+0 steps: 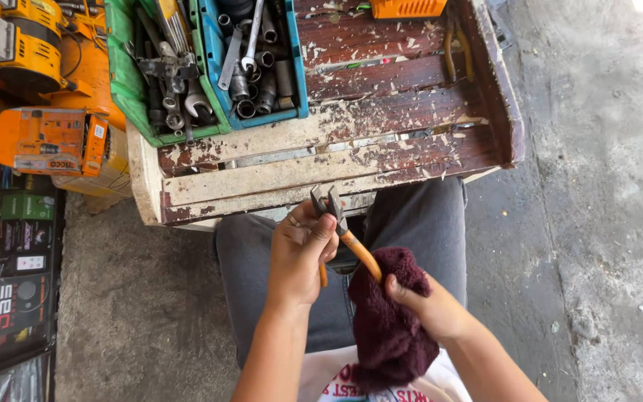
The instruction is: The person is cleaning and wiping down a pair of pliers with a cloth.
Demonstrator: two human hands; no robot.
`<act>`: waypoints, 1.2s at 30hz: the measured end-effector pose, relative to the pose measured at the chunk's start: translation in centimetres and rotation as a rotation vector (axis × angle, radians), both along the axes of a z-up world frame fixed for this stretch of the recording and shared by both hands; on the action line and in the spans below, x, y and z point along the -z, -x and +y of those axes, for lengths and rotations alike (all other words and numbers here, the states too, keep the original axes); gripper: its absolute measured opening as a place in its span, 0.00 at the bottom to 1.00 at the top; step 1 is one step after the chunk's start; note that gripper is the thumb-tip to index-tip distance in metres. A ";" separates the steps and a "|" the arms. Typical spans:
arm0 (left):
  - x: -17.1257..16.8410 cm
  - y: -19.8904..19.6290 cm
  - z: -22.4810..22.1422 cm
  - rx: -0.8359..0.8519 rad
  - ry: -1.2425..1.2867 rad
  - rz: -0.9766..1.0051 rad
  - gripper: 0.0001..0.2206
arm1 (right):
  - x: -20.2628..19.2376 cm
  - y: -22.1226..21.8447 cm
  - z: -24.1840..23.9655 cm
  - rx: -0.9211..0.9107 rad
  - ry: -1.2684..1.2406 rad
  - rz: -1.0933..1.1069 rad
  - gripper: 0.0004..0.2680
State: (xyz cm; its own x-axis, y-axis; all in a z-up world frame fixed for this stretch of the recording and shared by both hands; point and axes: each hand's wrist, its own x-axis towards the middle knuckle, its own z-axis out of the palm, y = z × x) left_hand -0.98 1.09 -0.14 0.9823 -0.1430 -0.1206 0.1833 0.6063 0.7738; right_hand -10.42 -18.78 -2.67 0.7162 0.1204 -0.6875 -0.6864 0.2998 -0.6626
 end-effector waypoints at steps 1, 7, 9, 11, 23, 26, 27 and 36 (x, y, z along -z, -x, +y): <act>0.2 0.8 -0.3 0.000 -0.006 0.006 0.07 | -0.1 -0.2 -0.1 0.000 -0.006 0.006 0.21; 0.2 3.4 -1.8 0.092 -0.273 0.067 0.07 | -2.4 -3.3 0.6 0.043 -0.260 -0.073 0.22; 0.8 3.2 -1.6 0.085 -0.262 0.120 0.08 | -1.8 -3.3 1.0 0.115 -0.299 0.053 0.17; 1.6 2.7 -1.3 0.079 -0.175 0.157 0.09 | -2.7 -3.4 1.4 0.079 -0.325 0.047 0.15; 3.5 2.7 -0.9 0.116 -0.140 -0.086 0.13 | -8.3 -5.0 4.2 0.038 0.063 -0.062 0.13; 4.5 2.7 -0.6 0.057 -0.088 -0.034 0.12 | -8.8 -5.2 5.1 0.023 0.066 -0.028 0.15; 4.9 2.7 -0.5 0.033 -0.024 0.003 0.12 | -8.5 -5.1 5.3 0.023 0.060 0.004 0.17; 5.6 2.3 1.9 0.047 0.504 0.096 0.14 | -5.9 -6.7 -9.4 -0.177 1.262 -0.181 0.21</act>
State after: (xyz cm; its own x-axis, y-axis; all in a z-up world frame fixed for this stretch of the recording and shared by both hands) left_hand -3.33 2.94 -5.72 0.9613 -0.2507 -0.1146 0.2754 0.8889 0.3660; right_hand -3.67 -28.17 3.23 0.8517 -0.4369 -0.2895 -0.5236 -0.6849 -0.5068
